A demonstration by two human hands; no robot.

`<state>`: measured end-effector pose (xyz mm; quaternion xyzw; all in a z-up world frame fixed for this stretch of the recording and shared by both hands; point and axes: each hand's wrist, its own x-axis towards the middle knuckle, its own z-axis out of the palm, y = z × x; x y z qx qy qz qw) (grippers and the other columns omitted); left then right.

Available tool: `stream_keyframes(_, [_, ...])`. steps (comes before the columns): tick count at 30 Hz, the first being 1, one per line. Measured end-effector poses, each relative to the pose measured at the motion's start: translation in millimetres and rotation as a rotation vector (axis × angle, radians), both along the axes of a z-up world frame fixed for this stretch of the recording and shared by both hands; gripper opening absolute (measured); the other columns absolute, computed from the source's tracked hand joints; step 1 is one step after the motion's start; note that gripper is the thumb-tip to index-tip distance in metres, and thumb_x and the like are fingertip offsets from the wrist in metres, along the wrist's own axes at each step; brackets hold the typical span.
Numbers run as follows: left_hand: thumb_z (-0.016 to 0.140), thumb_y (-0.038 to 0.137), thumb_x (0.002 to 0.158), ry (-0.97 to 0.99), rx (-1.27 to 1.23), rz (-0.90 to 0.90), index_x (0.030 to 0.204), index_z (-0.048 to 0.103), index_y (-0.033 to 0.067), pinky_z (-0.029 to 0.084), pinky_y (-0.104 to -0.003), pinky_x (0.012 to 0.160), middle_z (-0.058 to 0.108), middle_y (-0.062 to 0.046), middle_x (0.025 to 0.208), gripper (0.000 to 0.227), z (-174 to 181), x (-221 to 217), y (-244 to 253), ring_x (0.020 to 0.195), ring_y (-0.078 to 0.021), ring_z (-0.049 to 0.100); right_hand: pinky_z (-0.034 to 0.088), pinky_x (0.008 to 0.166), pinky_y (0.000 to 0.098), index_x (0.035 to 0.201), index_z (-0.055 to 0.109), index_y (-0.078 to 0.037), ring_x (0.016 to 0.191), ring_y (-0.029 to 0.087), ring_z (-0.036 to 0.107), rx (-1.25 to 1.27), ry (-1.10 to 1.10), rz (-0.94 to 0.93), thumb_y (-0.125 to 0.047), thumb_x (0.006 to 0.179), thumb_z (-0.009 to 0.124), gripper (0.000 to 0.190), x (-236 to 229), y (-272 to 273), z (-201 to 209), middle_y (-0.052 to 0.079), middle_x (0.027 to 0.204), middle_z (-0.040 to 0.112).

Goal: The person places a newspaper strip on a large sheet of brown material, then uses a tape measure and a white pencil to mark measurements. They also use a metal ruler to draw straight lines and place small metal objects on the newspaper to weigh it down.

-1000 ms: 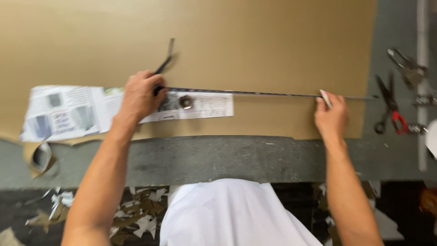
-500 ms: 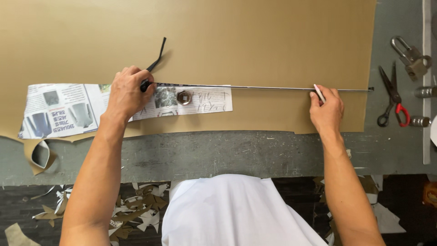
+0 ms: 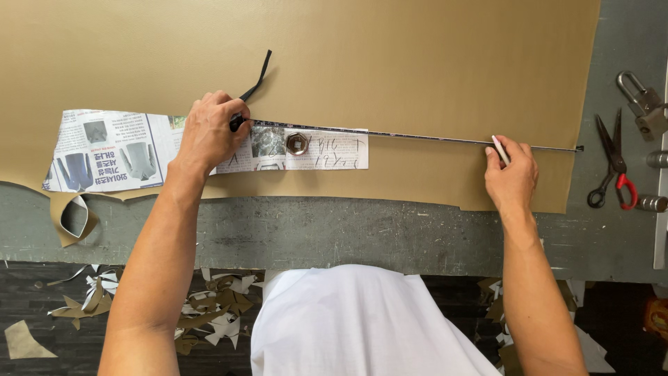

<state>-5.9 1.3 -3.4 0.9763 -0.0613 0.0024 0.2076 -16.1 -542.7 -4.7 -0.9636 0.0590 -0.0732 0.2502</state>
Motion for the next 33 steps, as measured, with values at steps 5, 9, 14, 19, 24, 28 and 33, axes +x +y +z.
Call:
stream_keyframes(5, [0.08,0.014,0.084,-0.08,-0.011,-0.026,0.095,0.074,0.013,0.047,-0.042,0.092,0.066,-0.01,0.102,0.013,1.8,-0.3,1.2,0.103,-0.0307,0.06,0.052,0.081,0.0406,0.127,0.074,-0.007,0.087,0.028,0.066,-0.058,-0.053,0.021,-0.016,0.1,0.075,0.029,-0.9,4.0,1.3,0.014,0.108,0.066])
stream_keyframes(9, [0.081,0.017,0.084,-0.078,-0.032,-0.014,0.095,0.074,0.0132,0.046,-0.043,0.091,0.065,-0.009,0.1,0.013,0.8,-0.6,-0.7,0.103,-0.0298,0.06,0.053,0.079,0.0393,0.126,0.072,-0.007,0.083,0.026,0.066,0.004,-0.038,-0.027,-0.016,0.099,0.075,0.029,-7.9,5.7,3.3,0.012,0.111,0.068])
stream_keyframes(14, [0.08,0.016,0.083,-0.06,-0.024,-0.006,0.095,0.075,0.0141,0.046,-0.042,0.092,0.065,-0.008,0.099,0.013,0.0,0.9,0.8,0.102,-0.0286,0.06,0.054,0.078,0.0371,0.128,0.072,-0.008,0.079,0.021,0.066,0.08,-0.003,-0.083,-0.016,0.098,0.074,0.032,-10.6,7.2,1.5,0.009,0.11,0.068])
stream_keyframes(19, [0.079,0.014,0.082,-0.048,-0.026,-0.009,0.095,0.075,0.014,0.046,-0.042,0.094,0.065,-0.007,0.1,0.014,-0.7,0.9,0.5,0.104,-0.0278,0.06,0.055,0.078,0.0349,0.128,0.072,-0.005,0.084,0.018,0.066,0.117,-0.02,-0.089,-0.011,0.098,0.073,0.031,-17.2,-2.7,-6.8,0.009,0.109,0.068])
stream_keyframes(24, [0.08,0.015,0.083,-0.033,-0.034,-0.003,0.095,0.074,0.0137,0.045,-0.042,0.094,0.064,-0.008,0.1,0.014,-0.6,1.7,1.2,0.103,-0.0283,0.06,0.056,0.083,0.0317,0.127,0.072,-0.003,0.094,0.017,0.07,0.144,-0.041,-0.076,-0.002,0.097,0.068,0.03,-18.7,-12.7,-16.2,0.008,0.112,0.069])
stream_keyframes(28, [0.079,0.014,0.083,-0.056,-0.043,-0.025,0.095,0.074,0.0133,0.045,-0.042,0.094,0.064,-0.008,0.101,0.013,-2.6,0.4,3.4,0.105,-0.0287,0.06,0.058,0.08,0.0268,0.132,0.068,-0.001,0.093,0.016,0.07,0.341,-0.008,-0.068,0.0,0.1,0.064,0.032,-20.0,-8.1,-11.8,0.009,0.116,0.067])
stream_keyframes(33, [0.08,0.014,0.083,-0.066,-0.053,-0.026,0.095,0.074,0.013,0.045,-0.042,0.093,0.064,-0.008,0.1,0.014,-5.0,1.5,4.2,0.104,-0.0291,0.059,0.052,0.051,0.0236,0.14,0.058,-0.004,0.068,0.012,0.068,0.615,0.146,-0.154,-0.009,0.102,0.061,0.038,-16.9,13.7,9.6,0.005,0.102,0.067])
